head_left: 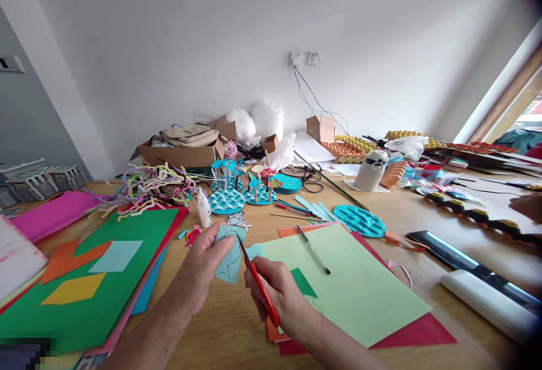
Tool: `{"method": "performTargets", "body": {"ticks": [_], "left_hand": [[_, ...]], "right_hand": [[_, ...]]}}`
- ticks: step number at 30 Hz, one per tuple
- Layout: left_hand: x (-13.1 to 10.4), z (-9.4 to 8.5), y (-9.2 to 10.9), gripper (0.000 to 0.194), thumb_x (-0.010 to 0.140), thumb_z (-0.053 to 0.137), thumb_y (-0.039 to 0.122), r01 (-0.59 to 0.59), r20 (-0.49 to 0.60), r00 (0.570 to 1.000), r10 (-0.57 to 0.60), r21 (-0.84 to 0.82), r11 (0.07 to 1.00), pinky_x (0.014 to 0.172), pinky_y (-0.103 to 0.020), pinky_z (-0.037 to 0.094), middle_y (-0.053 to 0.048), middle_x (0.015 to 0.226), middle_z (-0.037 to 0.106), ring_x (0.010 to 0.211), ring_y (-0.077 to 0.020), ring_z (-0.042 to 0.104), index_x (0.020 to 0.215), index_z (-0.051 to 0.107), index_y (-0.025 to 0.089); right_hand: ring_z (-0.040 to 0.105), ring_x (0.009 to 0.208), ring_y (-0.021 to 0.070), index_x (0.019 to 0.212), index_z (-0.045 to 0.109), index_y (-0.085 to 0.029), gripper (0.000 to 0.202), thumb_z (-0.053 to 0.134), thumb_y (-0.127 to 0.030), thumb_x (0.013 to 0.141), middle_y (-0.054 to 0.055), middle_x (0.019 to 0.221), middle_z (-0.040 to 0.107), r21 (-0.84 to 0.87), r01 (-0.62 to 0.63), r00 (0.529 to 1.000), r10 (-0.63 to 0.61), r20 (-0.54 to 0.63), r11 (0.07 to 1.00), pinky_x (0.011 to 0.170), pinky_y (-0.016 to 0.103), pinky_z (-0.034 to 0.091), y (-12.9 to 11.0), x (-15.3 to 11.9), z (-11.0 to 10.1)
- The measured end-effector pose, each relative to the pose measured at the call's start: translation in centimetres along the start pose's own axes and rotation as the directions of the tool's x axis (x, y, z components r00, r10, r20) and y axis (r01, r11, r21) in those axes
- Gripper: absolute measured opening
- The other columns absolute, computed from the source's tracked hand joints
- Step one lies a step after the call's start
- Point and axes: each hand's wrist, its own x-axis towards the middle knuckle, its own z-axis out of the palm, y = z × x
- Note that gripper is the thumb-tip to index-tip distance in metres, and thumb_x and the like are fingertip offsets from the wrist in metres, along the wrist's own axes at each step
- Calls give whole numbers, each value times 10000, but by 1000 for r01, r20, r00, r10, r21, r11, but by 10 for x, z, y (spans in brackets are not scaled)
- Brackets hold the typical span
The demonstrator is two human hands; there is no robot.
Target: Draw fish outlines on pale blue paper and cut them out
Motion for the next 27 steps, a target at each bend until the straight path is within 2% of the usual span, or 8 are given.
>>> {"method": "performTargets", "body": {"ticks": [4, 13, 20, 27], "left_hand": [[-2, 1, 2, 182, 696, 617, 357, 6, 3, 1000, -6, -4, 1000, 489, -178, 313, 62, 581, 452, 529, -86, 352, 725, 539, 195], [-3, 4, 5, 191, 675, 627, 365, 24, 4, 1000, -24, -4, 1000, 495, -180, 329, 50, 589, 498, 533, -88, 382, 710, 557, 190], [-2, 4, 5, 220, 655, 633, 382, 39, -16, 999, -39, -7, 999, 505, -189, 337, 42, 617, 524, 544, -98, 408, 741, 576, 188], [-3, 3, 4, 200, 670, 627, 377, 40, -18, 999, -40, -7, 999, 521, -200, 334, 47, 614, 510, 548, -109, 415, 755, 578, 203]], "right_hand": [[379, 352, 47, 599, 382, -190, 300, 405, -328, 864, -82, 430, 379, 96, -10, 999, 6, 48, 995, 354, 142, 311, 0, -2, 1], [375, 337, 44, 597, 388, -189, 292, 408, -311, 861, -85, 420, 378, 104, -19, 998, 13, 54, 994, 335, 134, 306, 0, -1, 1], [337, 355, 45, 589, 373, -192, 312, 428, -344, 856, -81, 428, 356, 63, -28, 999, 27, 23, 998, 336, 141, 286, 0, -1, 1], [331, 424, 58, 583, 364, -192, 359, 418, -404, 868, -65, 456, 361, -78, 32, 999, -32, -5, 996, 402, 171, 261, 2, 0, 0]]}}
